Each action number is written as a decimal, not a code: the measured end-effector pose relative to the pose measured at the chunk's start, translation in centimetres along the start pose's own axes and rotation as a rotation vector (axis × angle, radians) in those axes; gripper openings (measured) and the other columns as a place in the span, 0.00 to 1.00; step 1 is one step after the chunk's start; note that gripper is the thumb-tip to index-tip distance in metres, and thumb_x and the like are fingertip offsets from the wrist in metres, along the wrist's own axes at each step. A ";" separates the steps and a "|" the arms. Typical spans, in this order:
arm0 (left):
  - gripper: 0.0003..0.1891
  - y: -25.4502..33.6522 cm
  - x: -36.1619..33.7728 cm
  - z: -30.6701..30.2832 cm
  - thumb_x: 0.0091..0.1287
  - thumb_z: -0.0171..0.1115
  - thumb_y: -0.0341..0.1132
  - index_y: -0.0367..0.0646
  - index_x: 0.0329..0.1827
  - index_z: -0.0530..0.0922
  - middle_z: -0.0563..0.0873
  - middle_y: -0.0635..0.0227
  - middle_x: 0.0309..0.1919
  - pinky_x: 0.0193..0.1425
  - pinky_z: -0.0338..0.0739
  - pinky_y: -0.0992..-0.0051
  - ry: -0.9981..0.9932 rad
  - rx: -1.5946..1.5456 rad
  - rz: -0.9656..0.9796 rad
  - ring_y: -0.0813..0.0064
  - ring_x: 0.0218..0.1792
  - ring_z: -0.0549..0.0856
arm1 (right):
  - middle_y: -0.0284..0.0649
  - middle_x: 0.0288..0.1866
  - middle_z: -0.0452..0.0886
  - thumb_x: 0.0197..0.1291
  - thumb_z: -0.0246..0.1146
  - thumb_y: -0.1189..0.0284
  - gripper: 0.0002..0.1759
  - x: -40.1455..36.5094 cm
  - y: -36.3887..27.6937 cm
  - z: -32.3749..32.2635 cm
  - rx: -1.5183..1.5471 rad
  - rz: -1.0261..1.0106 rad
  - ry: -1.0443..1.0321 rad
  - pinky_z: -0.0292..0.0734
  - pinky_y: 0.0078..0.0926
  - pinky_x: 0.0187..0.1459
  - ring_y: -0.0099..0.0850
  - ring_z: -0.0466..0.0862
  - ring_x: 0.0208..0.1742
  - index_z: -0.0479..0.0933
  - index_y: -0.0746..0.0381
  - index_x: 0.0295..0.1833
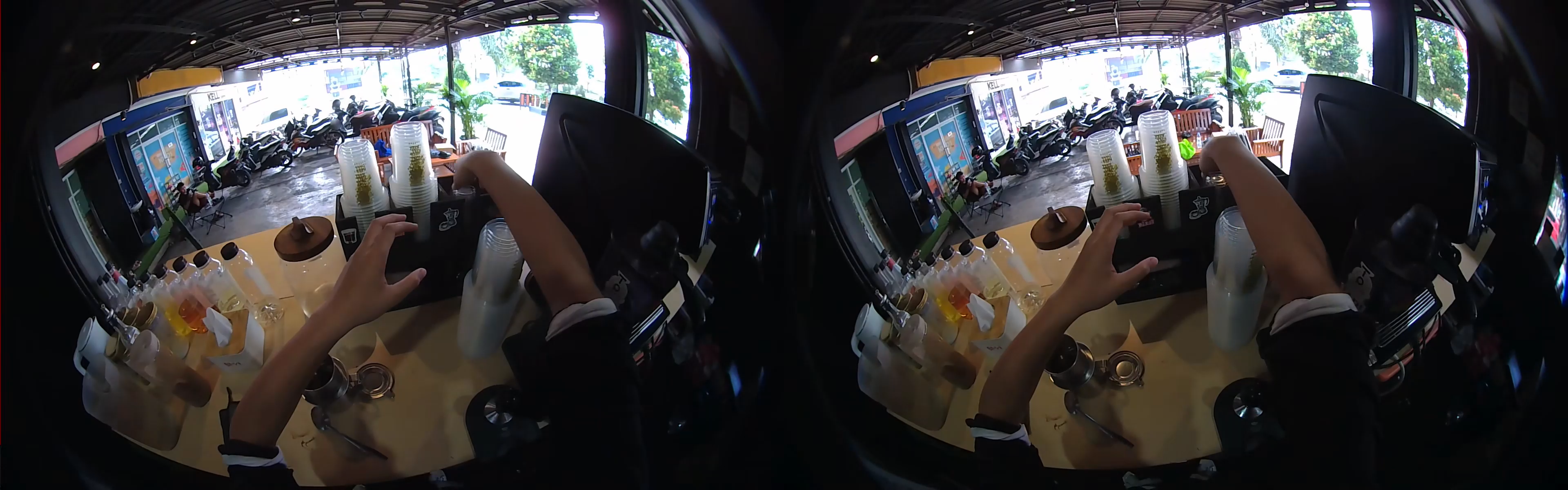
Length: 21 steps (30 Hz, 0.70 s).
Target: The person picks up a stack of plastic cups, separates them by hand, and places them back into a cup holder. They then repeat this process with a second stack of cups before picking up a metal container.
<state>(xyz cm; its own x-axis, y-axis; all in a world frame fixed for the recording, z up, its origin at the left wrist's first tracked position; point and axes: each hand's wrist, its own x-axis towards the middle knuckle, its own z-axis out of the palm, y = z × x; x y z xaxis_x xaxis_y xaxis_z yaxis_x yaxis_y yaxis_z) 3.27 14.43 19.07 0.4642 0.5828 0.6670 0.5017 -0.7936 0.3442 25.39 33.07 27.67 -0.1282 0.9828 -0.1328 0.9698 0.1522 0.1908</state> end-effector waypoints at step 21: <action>0.50 1.0 -3.2 15.5 0.35 0.80 0.47 0.33 0.61 0.63 0.79 0.51 0.51 0.59 0.74 0.65 -0.016 -0.386 -0.435 0.60 0.52 0.80 | 0.46 0.38 0.83 0.50 0.63 0.61 0.20 -21.8 -7.4 1.7 0.524 -0.340 1.114 0.77 0.36 0.42 0.37 0.83 0.35 0.78 0.66 0.43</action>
<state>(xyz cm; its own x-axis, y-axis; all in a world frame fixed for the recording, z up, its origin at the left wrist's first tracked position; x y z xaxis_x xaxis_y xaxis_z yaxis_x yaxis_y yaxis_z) 13.62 14.47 7.00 0.2872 0.8696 0.4015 0.3474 -0.4852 0.8024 21.31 10.36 27.53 -0.2424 0.4972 0.8331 0.7870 0.6029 -0.1309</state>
